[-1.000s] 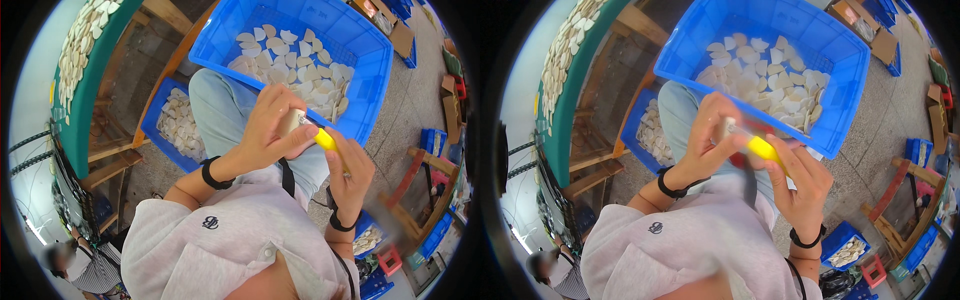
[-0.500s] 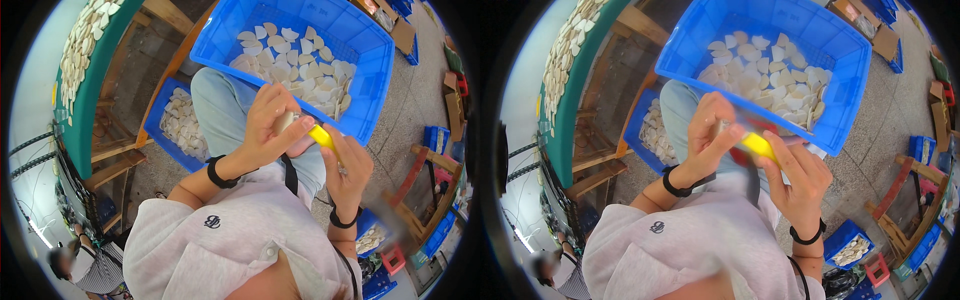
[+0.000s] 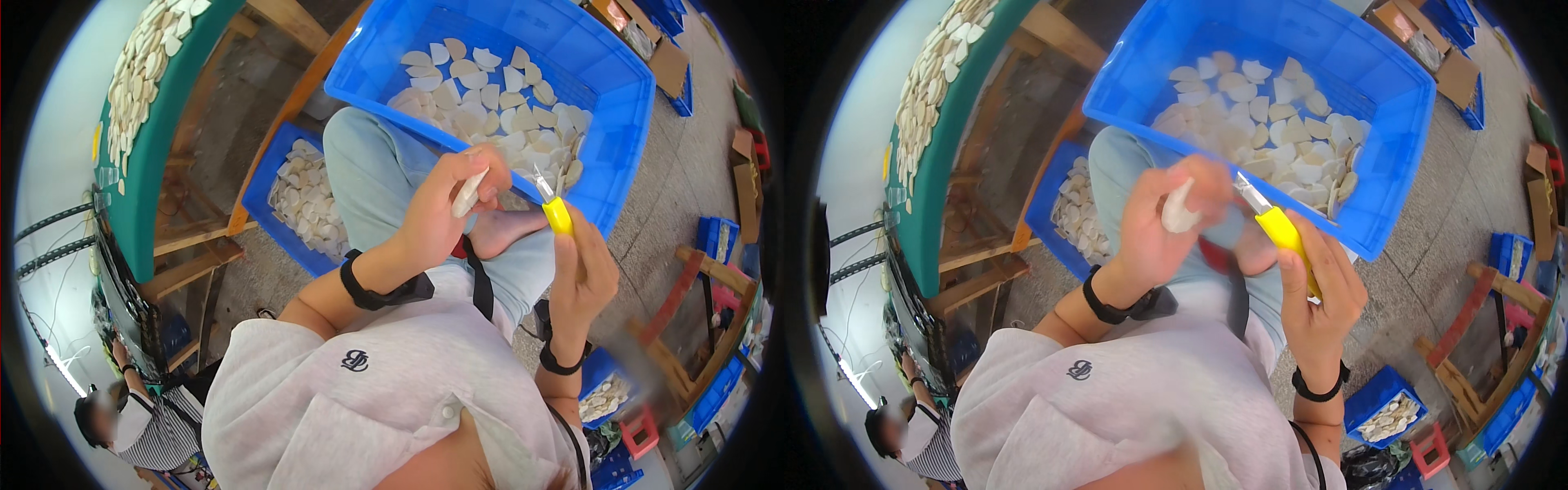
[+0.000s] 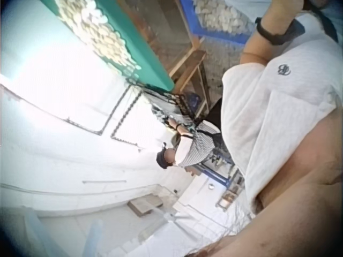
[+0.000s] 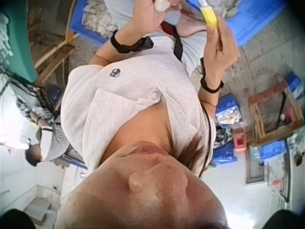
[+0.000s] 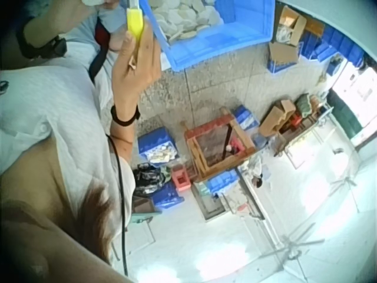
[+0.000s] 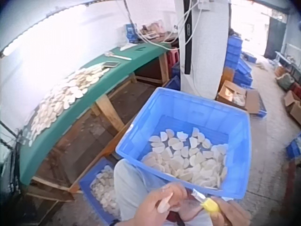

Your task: Scraping and cleaning small white objects using a utility knife while sitting on the floor.

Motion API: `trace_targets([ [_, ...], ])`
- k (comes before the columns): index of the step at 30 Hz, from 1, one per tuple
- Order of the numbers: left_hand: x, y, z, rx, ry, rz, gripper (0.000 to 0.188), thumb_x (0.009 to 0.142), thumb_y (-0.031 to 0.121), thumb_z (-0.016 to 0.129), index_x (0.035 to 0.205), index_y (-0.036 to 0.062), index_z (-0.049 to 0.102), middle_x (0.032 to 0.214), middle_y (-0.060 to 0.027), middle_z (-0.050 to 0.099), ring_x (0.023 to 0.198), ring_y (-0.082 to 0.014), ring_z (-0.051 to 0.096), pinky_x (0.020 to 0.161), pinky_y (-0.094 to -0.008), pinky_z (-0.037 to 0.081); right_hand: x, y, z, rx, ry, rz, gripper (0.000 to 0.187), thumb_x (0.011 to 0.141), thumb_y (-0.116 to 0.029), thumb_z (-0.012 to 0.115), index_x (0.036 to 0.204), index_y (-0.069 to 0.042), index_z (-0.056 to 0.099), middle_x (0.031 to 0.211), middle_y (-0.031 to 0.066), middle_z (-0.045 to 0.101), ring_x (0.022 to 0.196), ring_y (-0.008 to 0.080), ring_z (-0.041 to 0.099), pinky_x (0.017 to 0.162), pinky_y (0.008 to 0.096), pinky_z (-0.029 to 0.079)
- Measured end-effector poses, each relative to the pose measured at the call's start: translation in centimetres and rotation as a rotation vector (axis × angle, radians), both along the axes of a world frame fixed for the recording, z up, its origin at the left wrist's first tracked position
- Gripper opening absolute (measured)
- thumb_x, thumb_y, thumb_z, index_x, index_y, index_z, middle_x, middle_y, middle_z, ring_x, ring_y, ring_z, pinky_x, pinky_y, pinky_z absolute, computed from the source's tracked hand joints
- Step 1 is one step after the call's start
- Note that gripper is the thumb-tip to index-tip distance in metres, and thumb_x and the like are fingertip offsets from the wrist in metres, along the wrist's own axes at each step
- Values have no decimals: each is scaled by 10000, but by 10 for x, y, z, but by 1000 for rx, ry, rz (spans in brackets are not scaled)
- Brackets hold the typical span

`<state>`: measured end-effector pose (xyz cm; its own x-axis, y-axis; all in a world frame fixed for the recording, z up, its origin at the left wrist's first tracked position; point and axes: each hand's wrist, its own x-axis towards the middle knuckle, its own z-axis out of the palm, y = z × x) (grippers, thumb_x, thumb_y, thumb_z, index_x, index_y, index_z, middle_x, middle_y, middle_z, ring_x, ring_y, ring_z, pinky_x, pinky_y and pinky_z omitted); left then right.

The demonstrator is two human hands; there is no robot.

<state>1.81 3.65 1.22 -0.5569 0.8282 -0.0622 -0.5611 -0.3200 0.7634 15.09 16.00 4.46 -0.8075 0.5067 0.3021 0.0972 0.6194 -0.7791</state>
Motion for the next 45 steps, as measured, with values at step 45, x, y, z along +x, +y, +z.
trace_targets([
  [45,4,-9,-5,-204,848,278,236,817,257,605,794,54,487,731,-54,445,691,-194,384,624,-299,306,-1,0,12,226,-99,198,306,747,-159,670,1035,-58,640,626,42,501,490,182,454,462,286,356],
])
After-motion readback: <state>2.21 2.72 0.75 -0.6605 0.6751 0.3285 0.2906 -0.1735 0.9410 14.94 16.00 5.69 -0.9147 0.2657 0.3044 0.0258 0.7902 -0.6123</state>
